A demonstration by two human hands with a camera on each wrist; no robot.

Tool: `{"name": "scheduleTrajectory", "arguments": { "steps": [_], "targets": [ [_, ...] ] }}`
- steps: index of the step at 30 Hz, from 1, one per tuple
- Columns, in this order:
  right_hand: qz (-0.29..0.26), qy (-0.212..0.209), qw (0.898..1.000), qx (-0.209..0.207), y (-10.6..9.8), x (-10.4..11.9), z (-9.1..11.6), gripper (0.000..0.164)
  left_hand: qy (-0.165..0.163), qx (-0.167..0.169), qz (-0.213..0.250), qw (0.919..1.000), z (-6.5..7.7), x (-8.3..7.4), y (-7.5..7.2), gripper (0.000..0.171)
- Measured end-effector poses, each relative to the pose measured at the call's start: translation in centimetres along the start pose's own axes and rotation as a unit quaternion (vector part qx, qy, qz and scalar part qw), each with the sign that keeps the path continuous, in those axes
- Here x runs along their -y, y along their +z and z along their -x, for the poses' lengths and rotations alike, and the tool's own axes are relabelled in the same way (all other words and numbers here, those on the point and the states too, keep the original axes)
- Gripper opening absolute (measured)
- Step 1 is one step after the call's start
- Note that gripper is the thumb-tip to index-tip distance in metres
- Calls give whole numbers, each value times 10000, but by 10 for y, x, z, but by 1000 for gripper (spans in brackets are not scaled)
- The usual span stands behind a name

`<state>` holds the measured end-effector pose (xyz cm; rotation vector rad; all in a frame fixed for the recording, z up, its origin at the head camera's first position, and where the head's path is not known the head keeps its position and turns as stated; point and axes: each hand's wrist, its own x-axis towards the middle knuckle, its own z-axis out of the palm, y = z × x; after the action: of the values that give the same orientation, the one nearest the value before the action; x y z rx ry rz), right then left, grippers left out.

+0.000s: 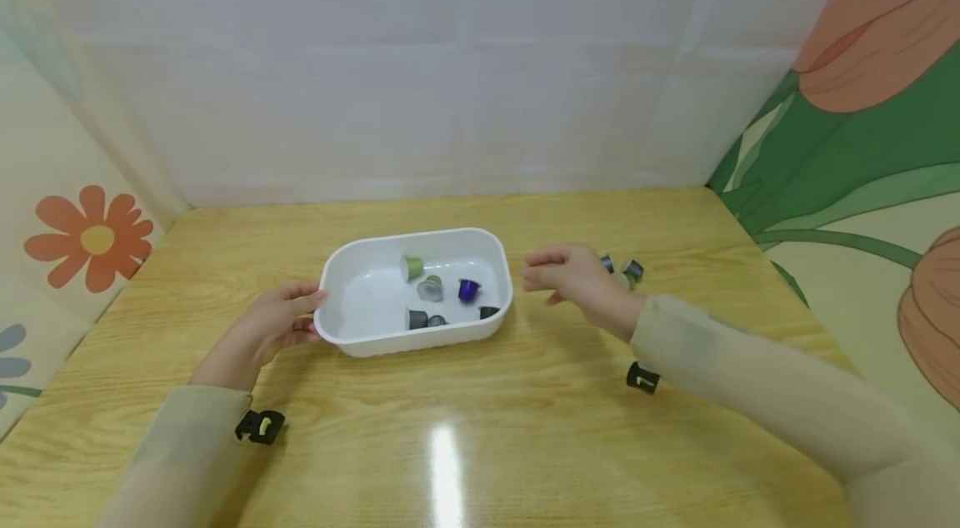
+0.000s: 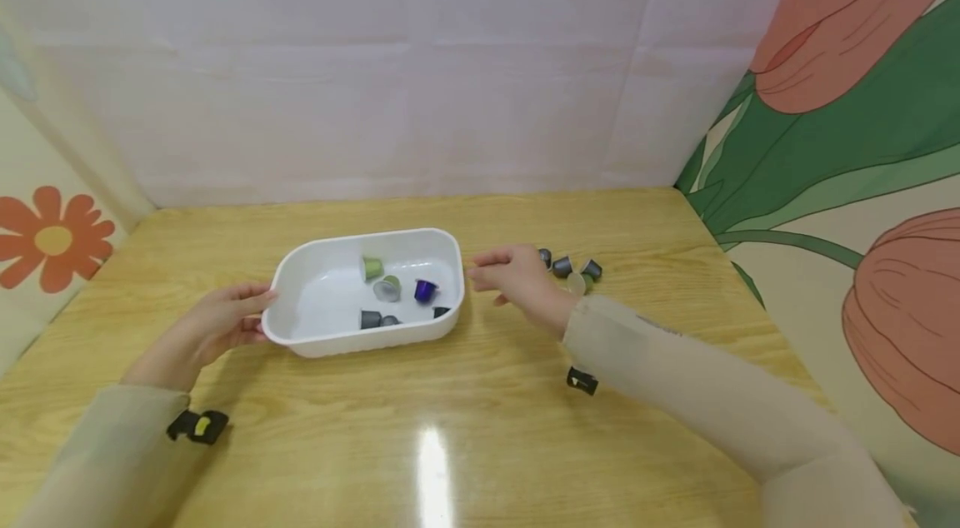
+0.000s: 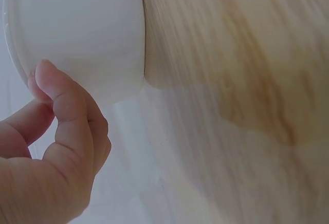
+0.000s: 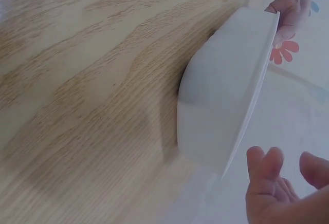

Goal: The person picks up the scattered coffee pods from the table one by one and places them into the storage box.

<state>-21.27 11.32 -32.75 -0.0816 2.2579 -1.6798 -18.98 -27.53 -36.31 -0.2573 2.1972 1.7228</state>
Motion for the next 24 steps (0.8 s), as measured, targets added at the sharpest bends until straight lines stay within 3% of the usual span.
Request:
{"name": "scheduleTrajectory", "arguments": {
  "steps": [24],
  "targets": [
    [119,-360,9987,-355,-35,-16,16,40,-38,29,52,10000,-4,5,-3,55]
  ]
}}
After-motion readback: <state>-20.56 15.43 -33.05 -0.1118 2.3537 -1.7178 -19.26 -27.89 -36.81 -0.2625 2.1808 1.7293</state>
